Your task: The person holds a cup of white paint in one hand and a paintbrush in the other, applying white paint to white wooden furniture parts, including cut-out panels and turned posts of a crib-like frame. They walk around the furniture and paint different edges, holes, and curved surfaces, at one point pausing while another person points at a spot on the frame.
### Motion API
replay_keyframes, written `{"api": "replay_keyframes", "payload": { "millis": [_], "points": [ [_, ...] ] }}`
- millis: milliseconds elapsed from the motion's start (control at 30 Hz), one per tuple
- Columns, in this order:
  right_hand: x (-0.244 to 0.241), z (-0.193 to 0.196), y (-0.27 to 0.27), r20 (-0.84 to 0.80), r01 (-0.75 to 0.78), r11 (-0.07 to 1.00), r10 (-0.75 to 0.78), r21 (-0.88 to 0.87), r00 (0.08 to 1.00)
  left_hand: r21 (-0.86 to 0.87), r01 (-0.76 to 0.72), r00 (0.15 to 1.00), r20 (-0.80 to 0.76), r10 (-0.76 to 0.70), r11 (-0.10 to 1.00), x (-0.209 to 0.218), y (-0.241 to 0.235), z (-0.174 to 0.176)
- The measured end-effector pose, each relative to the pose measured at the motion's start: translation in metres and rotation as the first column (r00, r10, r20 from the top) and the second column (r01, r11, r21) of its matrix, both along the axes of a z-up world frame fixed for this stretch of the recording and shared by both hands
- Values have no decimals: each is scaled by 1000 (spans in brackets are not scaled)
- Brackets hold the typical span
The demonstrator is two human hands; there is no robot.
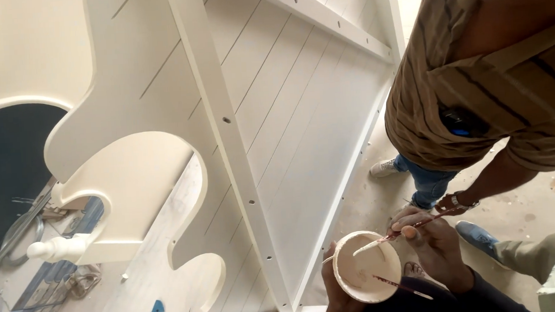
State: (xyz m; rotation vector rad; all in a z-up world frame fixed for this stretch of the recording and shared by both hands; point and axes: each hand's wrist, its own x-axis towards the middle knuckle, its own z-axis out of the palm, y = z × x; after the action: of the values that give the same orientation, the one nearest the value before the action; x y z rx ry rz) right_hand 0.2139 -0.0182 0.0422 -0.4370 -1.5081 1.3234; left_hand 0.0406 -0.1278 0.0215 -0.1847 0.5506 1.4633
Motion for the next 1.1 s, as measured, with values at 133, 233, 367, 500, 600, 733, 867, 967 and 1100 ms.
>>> {"api": "replay_keyframes", "payload": {
  "millis": [133, 233, 367, 500, 600, 733, 867, 967, 1100],
  "points": [
    [15, -8, 17, -60, -48, 998, 45, -36, 997, 31, 40, 999, 29, -41, 999, 17, 16, 8],
    [25, -9, 27, -75, -72, 996, 68, -50, 995, 30, 27, 999, 33, -28, 999, 28, 28, 10],
    [37, -13, 44, -37, -77, 995, 75, -65, 997, 35, -6, 999, 42, 4, 999, 40, 43, -2],
    [47, -8, 65, -8, -86, 996, 86, -38, 996, 59, -64, 997, 43, 62, 996, 52, 57, -19],
    [53, -7, 77, 5, -92, 995, 92, -46, 996, 42, -104, 994, 46, 102, 994, 62, 67, -10],
    [54, -1, 95, -36, -144, 987, 142, -65, 989, -8, -88, 991, 97, 88, 996, 67, 77, 5],
    [51, -22, 110, 29, -69, 998, 69, 1, 997, 0, -81, 988, 133, 80, 997, 60, 89, 5],
    [34, -10, 117, 27, -99, 993, 101, -61, 995, 18, -80, 992, 98, 78, 997, 42, 103, -5],
    [6, -23, 129, 48, -67, 996, 70, -65, 996, 62, -48, 999, -3, 49, 997, 5, 125, -25]
  ]
}}
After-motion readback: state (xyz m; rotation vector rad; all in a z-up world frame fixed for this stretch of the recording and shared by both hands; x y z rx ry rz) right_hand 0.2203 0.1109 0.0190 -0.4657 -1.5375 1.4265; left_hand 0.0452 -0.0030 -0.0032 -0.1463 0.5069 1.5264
